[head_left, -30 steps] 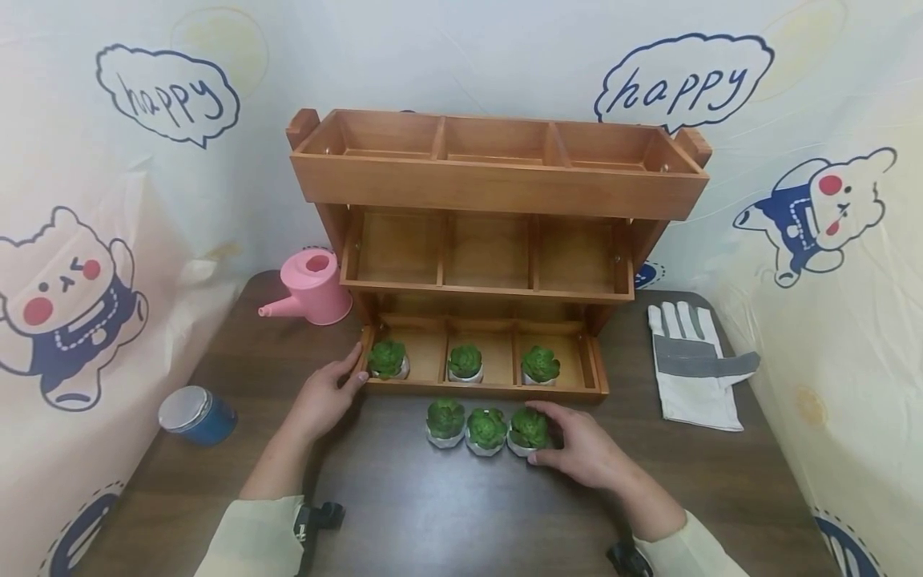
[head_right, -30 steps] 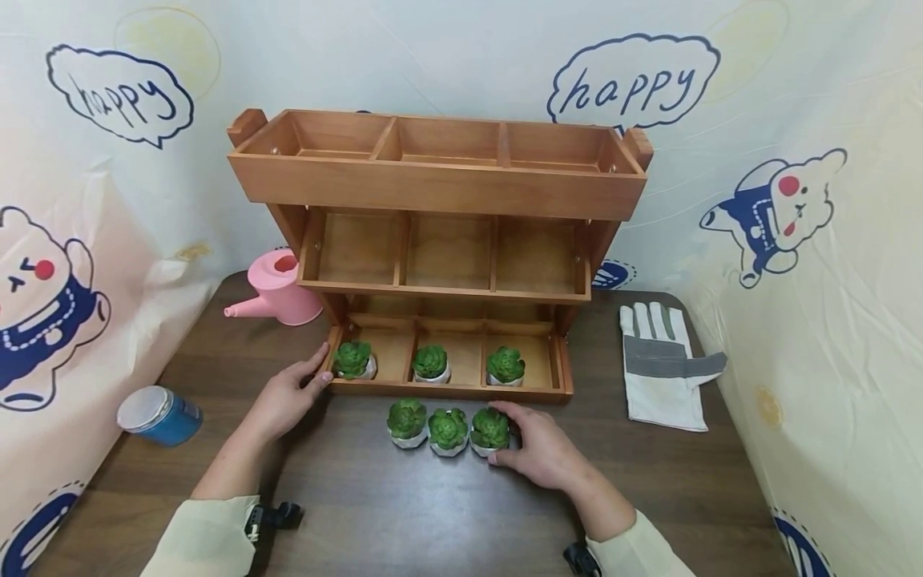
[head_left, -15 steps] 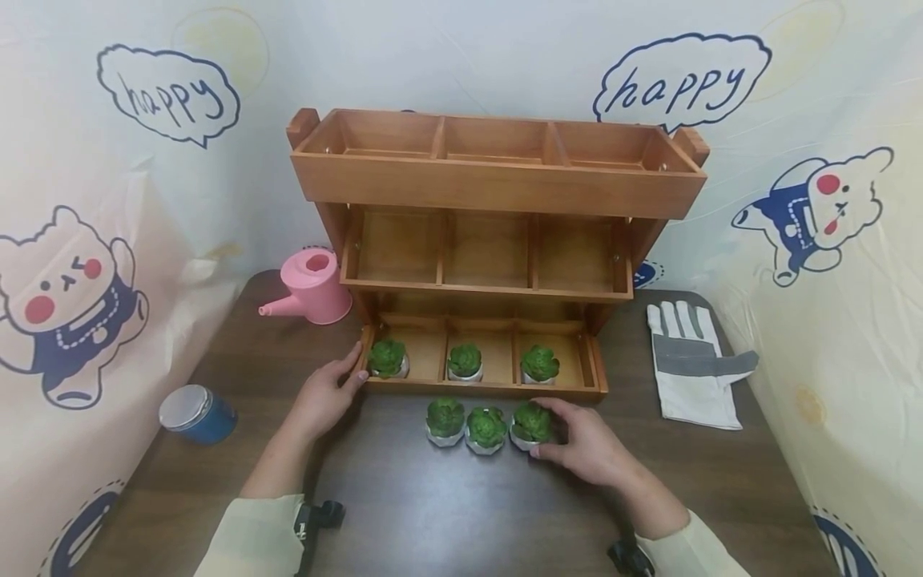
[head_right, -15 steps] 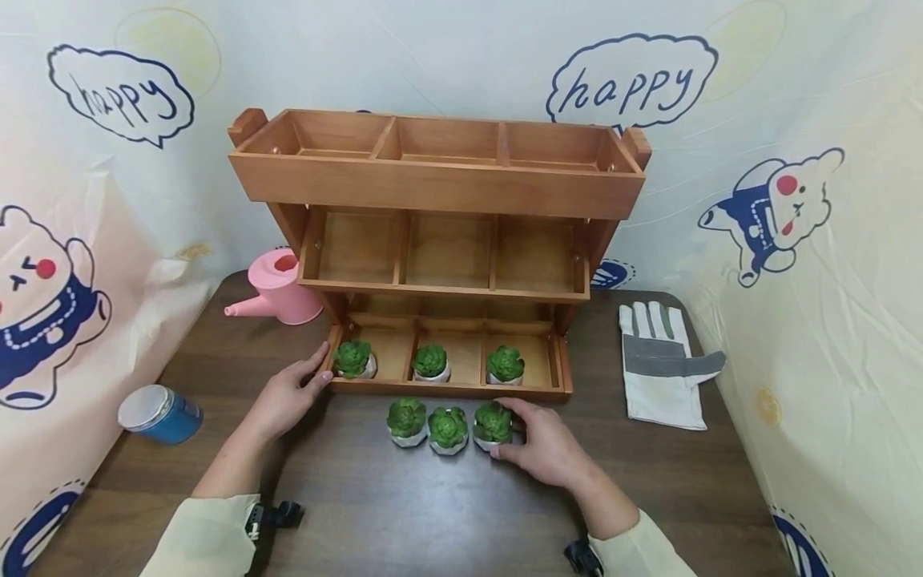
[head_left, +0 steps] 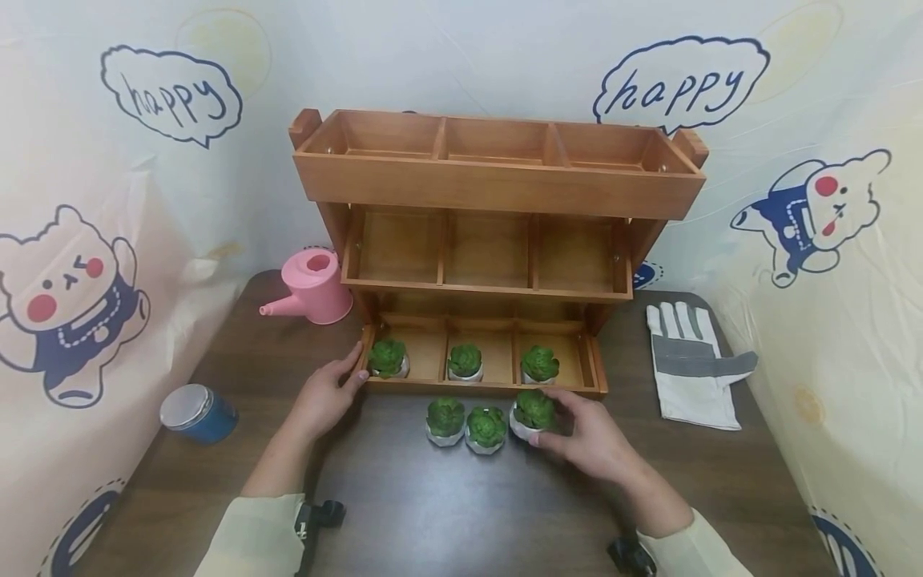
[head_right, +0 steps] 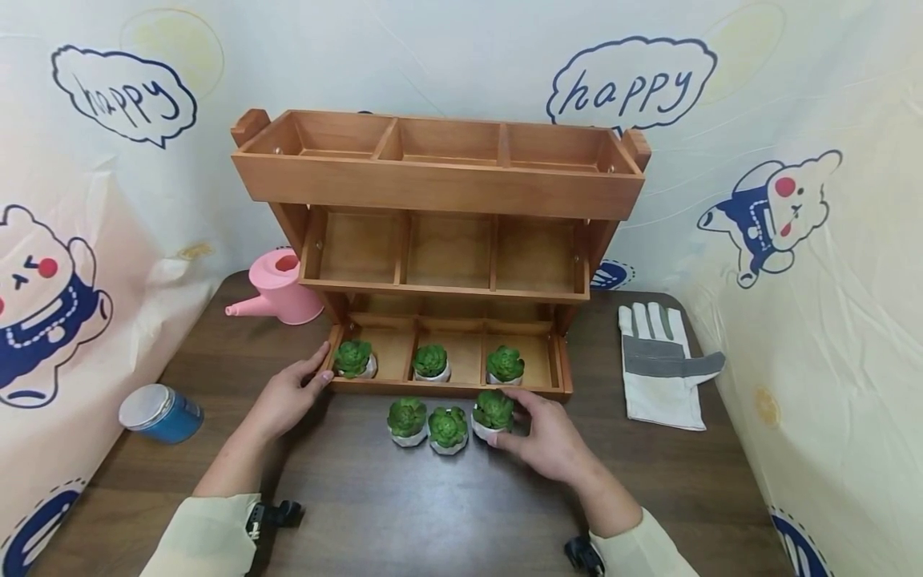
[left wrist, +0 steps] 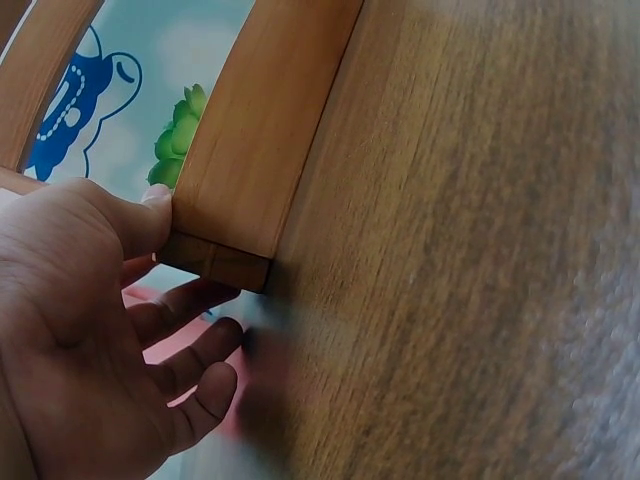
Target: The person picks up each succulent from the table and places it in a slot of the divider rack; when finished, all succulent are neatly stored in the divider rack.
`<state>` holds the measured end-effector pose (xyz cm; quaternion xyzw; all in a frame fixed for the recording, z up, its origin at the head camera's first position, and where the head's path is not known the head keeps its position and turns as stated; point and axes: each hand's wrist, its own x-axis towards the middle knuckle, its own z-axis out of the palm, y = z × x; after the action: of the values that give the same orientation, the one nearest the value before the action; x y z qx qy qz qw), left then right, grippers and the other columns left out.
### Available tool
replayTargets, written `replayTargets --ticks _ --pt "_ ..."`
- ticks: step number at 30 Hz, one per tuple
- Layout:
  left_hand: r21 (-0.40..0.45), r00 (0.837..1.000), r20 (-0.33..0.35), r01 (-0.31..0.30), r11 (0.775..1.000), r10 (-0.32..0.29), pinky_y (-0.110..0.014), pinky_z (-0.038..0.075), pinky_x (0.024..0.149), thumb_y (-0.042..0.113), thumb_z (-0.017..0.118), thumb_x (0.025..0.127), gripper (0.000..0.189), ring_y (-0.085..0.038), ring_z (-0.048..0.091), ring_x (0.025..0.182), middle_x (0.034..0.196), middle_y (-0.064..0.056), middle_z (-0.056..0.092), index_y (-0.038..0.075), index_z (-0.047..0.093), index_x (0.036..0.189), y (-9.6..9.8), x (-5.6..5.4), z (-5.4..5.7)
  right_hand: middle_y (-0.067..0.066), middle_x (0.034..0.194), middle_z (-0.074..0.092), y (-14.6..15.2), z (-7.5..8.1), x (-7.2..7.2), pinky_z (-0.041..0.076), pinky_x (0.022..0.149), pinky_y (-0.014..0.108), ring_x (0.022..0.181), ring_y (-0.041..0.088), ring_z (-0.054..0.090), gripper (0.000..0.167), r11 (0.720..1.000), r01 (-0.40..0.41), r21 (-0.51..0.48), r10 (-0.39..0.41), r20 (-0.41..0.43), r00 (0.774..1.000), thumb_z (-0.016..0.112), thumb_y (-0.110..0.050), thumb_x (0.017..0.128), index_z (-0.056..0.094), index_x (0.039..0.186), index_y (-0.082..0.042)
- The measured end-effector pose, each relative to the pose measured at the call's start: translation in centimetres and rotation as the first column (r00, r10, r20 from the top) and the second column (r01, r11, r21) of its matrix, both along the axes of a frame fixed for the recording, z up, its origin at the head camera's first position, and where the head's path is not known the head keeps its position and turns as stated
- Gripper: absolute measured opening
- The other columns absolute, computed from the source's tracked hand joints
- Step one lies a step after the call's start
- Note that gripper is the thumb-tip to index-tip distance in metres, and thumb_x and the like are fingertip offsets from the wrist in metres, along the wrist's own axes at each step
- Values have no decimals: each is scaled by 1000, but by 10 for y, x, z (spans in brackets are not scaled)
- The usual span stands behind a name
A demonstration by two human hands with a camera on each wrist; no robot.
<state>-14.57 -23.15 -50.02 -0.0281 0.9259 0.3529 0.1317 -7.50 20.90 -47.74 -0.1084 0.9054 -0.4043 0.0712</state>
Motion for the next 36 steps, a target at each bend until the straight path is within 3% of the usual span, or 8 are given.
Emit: replayTargets --ticks 21,28,36 --pt "0 999 -30 12 1000 -12 -73 32 111 53 52 106 68 -50 39 144 157 -25 44 33 24 165 -1 0 -3 12 127 69 -1 26 -13 58 94 50 107 28 71 69 991 26 -132 -41 -106 994 90 -21 82 59 140 -3" --pt "9 999 -38 11 1000 -10 -73 32 111 52 52 106 68 -49 40 144 157 -24 45 33 25 165 -2 2 -3 7 122 69 -1 37 -20 58 93 55 105 26 70 61 985 32 -168 -54 -128 990 91 -22 82 63 134 -10" --pt "7 999 -37 12 1000 -12 -73 33 111 53 52 106 68 -49 41 143 156 -24 46 34 24 165 -2 2 -3 6 120 69 0 53 -25 58 96 46 108 23 69 59 980 45 -195 -79 -174 982 92 -18 80 63 130 -9"
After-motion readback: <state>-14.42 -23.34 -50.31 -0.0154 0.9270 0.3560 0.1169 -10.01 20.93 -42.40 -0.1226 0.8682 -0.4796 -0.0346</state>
